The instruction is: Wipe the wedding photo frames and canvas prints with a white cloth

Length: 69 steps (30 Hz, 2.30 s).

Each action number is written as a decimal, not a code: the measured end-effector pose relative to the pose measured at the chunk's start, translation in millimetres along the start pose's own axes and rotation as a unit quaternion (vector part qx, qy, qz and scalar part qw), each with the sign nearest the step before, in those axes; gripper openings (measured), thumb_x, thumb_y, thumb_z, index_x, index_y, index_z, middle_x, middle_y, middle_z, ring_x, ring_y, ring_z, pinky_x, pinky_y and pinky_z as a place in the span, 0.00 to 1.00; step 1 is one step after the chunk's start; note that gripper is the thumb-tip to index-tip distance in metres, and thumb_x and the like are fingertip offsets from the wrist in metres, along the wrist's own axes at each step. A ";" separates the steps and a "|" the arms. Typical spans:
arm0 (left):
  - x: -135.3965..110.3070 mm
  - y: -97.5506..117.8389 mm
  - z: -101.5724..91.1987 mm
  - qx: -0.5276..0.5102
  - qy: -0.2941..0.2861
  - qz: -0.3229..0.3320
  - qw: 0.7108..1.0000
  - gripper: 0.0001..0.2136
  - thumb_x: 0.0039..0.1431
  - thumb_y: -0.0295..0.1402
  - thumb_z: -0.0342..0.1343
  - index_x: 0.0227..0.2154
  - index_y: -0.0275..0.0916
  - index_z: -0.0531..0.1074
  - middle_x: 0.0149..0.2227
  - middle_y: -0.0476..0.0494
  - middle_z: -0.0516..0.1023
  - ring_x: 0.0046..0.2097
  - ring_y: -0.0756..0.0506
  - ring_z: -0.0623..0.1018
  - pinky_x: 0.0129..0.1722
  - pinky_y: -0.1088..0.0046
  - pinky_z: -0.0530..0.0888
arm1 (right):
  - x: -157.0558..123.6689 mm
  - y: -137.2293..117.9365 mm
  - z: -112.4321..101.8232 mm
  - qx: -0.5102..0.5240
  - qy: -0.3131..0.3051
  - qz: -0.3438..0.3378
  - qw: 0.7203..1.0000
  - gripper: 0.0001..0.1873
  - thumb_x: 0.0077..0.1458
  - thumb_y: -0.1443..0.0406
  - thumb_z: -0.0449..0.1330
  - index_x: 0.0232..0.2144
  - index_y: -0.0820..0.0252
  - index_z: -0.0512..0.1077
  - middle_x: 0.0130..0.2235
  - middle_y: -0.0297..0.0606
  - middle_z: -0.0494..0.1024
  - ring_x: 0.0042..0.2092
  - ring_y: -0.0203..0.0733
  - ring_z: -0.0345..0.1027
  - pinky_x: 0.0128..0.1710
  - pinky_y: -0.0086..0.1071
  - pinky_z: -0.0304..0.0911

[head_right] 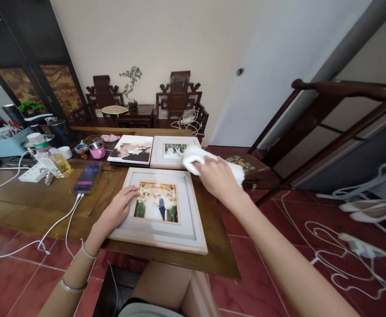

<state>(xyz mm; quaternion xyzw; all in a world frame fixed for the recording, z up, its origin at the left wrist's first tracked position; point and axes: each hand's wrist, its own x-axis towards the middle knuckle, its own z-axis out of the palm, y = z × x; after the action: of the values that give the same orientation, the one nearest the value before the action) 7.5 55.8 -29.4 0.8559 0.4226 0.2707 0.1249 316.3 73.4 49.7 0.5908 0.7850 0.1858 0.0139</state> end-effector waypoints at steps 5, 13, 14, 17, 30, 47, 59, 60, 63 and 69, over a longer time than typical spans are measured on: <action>2.0 -0.3 0.1 0.014 0.011 0.012 1.000 0.21 0.52 0.14 0.41 0.45 0.37 0.68 0.52 0.39 0.69 0.57 0.45 0.66 0.58 0.59 0.63 | -8.4 -36.3 21.1 0.042 -0.009 -0.108 0.993 0.28 0.41 0.82 0.49 0.46 0.66 0.69 0.46 0.52 0.73 0.54 0.51 0.61 0.53 0.41 0.53; 1.6 -3.0 2.8 0.027 0.021 -0.006 0.999 0.18 0.56 0.18 0.42 0.45 0.36 0.68 0.53 0.37 0.67 0.56 0.44 0.67 0.57 0.61 0.65 | -44.3 -58.8 4.2 0.088 -0.032 -0.138 0.986 0.26 0.38 0.83 0.49 0.40 0.67 0.73 0.39 0.52 0.76 0.53 0.54 0.62 0.52 0.43 0.57; 1.3 -3.6 3.4 0.027 0.024 -0.009 0.999 0.18 0.56 0.18 0.42 0.46 0.36 0.68 0.54 0.37 0.67 0.56 0.44 0.67 0.57 0.61 0.65 | -55.3 -60.7 0.3 0.098 -0.025 -0.142 0.985 0.26 0.37 0.83 0.49 0.39 0.67 0.73 0.41 0.53 0.75 0.54 0.54 0.62 0.52 0.44 0.57; 0.8 -5.5 6.1 0.033 0.025 -0.022 0.999 0.19 0.56 0.19 0.42 0.49 0.36 0.67 0.55 0.37 0.66 0.57 0.43 0.67 0.57 0.61 0.65 | -94.4 -69.4 -7.9 0.143 -0.009 -0.149 0.978 0.26 0.33 0.83 0.50 0.36 0.64 0.74 0.47 0.53 0.73 0.55 0.54 0.60 0.54 0.44 0.57; 1.5 -11.0 8.0 0.058 -0.015 -0.033 0.998 0.22 0.55 0.18 0.41 0.52 0.34 0.64 0.56 0.35 0.64 0.59 0.42 0.64 0.58 0.60 0.64 | -45.5 -65.9 10.8 0.129 -0.002 -0.061 0.990 0.30 0.38 0.80 0.50 0.47 0.65 0.70 0.55 0.54 0.66 0.59 0.54 0.55 0.56 0.47 0.54; 3.3 -4.5 7.7 0.043 -0.016 -0.063 0.997 0.23 0.55 0.18 0.40 0.54 0.35 0.63 0.58 0.37 0.64 0.60 0.45 0.63 0.59 0.61 0.62 | -113.5 -76.8 -21.9 0.226 -0.113 -0.146 0.956 0.30 0.36 0.81 0.49 0.40 0.59 0.76 0.57 0.51 0.65 0.62 0.56 0.48 0.59 0.54 0.46; 3.8 -5.0 3.1 0.037 -0.016 -0.043 0.998 0.23 0.55 0.18 0.40 0.53 0.36 0.64 0.57 0.38 0.65 0.59 0.45 0.64 0.59 0.61 0.63 | -63.0 -151.2 -20.6 0.274 -0.106 -0.188 0.937 0.23 0.44 0.78 0.51 0.43 0.67 0.74 0.58 0.59 0.62 0.62 0.55 0.48 0.60 0.52 0.42; 3.4 -5.8 3.0 0.036 -0.016 -0.041 0.998 0.23 0.55 0.18 0.40 0.53 0.36 0.64 0.58 0.38 0.65 0.59 0.45 0.64 0.59 0.60 0.63 | -67.2 -146.8 -20.1 0.277 -0.096 -0.179 0.939 0.24 0.43 0.78 0.50 0.43 0.66 0.74 0.58 0.57 0.62 0.62 0.54 0.48 0.60 0.51 0.42; 2.2 -7.6 3.6 0.036 -0.020 -0.040 0.998 0.22 0.55 0.19 0.40 0.53 0.36 0.64 0.58 0.39 0.64 0.60 0.45 0.63 0.59 0.60 0.62 | -87.4 -121.1 -20.7 0.273 -0.080 -0.136 0.949 0.26 0.38 0.80 0.49 0.40 0.64 0.75 0.57 0.54 0.65 0.61 0.51 0.52 0.60 0.48 0.45; 1.6 -8.4 5.5 0.030 -0.017 -0.032 0.999 0.23 0.55 0.18 0.41 0.53 0.36 0.64 0.58 0.39 0.64 0.60 0.45 0.62 0.60 0.60 0.61 | -101.8 -67.7 -26.3 0.216 -0.106 -0.071 0.968 0.27 0.36 0.81 0.47 0.34 0.56 0.76 0.57 0.41 0.67 0.55 0.50 0.62 0.57 0.47 0.53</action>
<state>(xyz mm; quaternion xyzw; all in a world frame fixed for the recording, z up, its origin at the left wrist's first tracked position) 5.9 62.4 -37.1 0.8497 0.4557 0.2390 0.1153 278.2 -44.5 33.2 0.5385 0.8407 -0.0534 -0.0183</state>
